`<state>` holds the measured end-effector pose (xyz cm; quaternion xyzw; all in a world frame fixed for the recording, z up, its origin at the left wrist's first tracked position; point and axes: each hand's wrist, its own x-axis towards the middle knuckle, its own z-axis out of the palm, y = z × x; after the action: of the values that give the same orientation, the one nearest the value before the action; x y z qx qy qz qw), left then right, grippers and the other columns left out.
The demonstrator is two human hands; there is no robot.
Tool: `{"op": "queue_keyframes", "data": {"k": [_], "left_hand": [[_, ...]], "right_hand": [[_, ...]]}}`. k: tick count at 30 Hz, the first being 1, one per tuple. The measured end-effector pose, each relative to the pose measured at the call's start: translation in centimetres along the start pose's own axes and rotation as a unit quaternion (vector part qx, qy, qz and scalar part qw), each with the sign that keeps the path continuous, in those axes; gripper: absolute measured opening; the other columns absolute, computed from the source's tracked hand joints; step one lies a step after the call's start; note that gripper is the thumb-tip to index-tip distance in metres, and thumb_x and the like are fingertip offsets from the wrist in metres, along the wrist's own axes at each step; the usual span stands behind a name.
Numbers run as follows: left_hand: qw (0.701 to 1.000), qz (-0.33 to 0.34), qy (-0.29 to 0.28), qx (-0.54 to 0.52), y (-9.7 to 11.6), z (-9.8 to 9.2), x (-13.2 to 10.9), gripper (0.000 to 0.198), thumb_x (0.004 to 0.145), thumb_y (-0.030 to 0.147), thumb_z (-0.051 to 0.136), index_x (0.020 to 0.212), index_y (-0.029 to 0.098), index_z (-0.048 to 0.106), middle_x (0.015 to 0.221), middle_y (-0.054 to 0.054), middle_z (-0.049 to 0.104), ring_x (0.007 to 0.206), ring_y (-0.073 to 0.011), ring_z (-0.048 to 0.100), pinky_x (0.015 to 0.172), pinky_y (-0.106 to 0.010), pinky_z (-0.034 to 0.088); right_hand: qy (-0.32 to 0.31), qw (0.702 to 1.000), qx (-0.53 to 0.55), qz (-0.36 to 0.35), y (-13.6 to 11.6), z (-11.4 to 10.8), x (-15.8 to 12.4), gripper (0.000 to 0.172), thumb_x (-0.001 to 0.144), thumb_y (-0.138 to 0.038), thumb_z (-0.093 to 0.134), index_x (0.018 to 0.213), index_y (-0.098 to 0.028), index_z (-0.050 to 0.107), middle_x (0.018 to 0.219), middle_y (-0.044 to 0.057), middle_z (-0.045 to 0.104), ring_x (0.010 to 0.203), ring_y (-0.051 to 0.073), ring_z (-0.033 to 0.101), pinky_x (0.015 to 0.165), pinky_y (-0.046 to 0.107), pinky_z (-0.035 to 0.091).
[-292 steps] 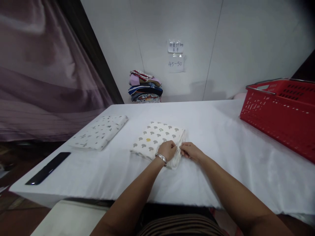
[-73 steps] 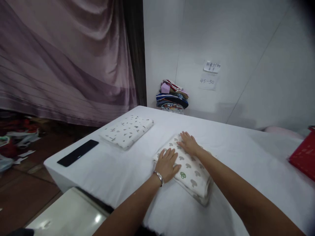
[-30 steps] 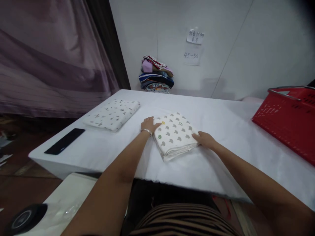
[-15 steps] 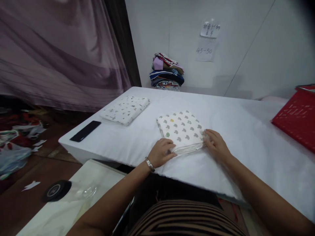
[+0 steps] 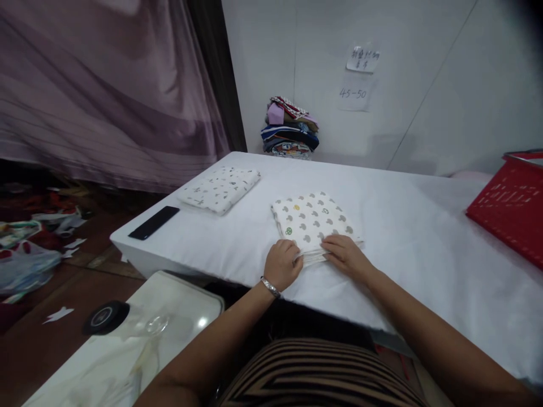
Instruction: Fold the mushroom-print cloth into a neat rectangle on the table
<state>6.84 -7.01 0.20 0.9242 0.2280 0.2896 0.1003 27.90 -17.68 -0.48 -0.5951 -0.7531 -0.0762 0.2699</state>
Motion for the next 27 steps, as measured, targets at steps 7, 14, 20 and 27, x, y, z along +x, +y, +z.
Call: {"op": "queue_keyframes", "data": {"k": [7,14,20,27], "left_hand": [[0.999,0.000,-0.041,0.014,-0.1,-0.4,0.3,0.003,0.075,0.017,0.054,0.075,0.018,0.051,0.081,-0.005,0.054,0.082,-0.0194,0.048,0.074,-0.034,0.041],[0.998,-0.009,-0.056,-0.012,0.4,-0.8,1.2,0.015,0.083,0.033,0.055,0.088,0.019,0.059,0.088,-0.005,0.057,0.086,-0.0188,0.050,0.076,-0.033,0.040],[0.994,-0.043,-0.093,-0.027,0.4,-0.5,2.2,0.019,0.086,0.030,0.051,0.079,0.021,0.066,0.080,-0.003,0.060,0.081,-0.0167,0.052,0.075,-0.032,0.040],[0.987,-0.055,-0.149,0.016,0.8,-1.2,3.0,0.025,0.086,0.029,0.049,0.073,0.022,0.069,0.079,-0.004,0.062,0.079,-0.0178,0.054,0.071,-0.032,0.039]], "right_hand": [[-0.002,0.998,0.057,0.039,0.0,-0.2,0.1,0.025,0.088,-0.035,0.050,0.107,-0.024,0.062,0.108,0.007,0.063,0.103,0.021,0.055,0.089,0.043,0.046],[-0.011,0.995,0.073,0.066,-0.1,-0.6,0.8,0.024,0.090,-0.030,0.046,0.103,-0.023,0.065,0.103,0.007,0.063,0.098,0.020,0.056,0.085,0.038,0.048],[-0.038,0.998,0.043,0.022,0.1,-0.8,1.6,0.023,0.090,-0.027,0.046,0.099,-0.024,0.068,0.097,0.008,0.064,0.092,0.021,0.056,0.079,0.039,0.048],[-0.075,0.997,0.025,0.019,0.2,-1.3,2.4,0.026,0.091,-0.027,0.043,0.099,-0.024,0.068,0.093,0.008,0.065,0.086,0.020,0.057,0.073,0.036,0.048]]}}
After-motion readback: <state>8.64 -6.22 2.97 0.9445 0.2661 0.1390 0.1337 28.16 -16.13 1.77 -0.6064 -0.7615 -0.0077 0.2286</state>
